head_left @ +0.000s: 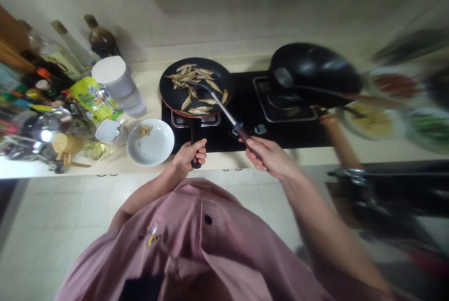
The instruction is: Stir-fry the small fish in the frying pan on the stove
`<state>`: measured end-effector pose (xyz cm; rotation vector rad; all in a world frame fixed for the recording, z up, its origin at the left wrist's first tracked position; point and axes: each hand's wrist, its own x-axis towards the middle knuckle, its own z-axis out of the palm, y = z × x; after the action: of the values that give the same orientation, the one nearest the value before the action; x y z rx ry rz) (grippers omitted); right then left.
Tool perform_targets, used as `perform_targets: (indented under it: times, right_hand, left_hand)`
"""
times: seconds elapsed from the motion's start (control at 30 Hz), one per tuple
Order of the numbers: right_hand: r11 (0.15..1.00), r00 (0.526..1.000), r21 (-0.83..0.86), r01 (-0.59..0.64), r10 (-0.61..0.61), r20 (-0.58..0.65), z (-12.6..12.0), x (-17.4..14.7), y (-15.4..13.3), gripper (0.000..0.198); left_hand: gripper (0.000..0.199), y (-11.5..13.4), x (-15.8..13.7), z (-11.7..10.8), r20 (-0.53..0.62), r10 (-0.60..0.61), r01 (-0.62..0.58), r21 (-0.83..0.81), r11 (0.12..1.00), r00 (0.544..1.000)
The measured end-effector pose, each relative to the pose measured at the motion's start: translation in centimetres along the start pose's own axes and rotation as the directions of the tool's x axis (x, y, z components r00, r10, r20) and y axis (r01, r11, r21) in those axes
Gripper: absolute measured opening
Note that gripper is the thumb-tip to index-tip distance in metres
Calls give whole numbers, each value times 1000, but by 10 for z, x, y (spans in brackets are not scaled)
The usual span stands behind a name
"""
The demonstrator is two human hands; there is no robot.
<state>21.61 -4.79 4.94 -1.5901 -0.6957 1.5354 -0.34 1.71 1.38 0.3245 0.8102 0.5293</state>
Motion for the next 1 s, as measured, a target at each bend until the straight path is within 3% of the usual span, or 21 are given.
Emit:
perform_targets:
  times: [0.13, 0.37, 0.57, 0.8, 1.0]
  right_hand:
    - [998, 1000, 48, 31, -31, -2, -5, -2, -4, 44]
    - [990, 1000, 138, 21, -22, 5, 8, 26, -12, 33]
    - [988, 991, 144, -55, 37, 125, 5, 8, -11, 42]
    - [979, 997, 195, -53, 41, 65, 12, 14, -9, 35]
    - [972, 975, 188, -137, 99, 201, 18, -2, -8, 43]
  left_hand:
    - [44, 0, -1, 1, -5, 7, -7, -2, 1000, 1000]
    - [43, 0, 0, 1, -8, 9, -9, 1, 1000, 1000]
    - [43, -1, 1, 1, 1, 5, -5, -17, 1000, 1000]
    - [42, -1, 0, 2, -8, 15, -15, -16, 1000, 1000]
    - [43, -2, 1, 1, -6, 13, -13, -27, 1000, 1000]
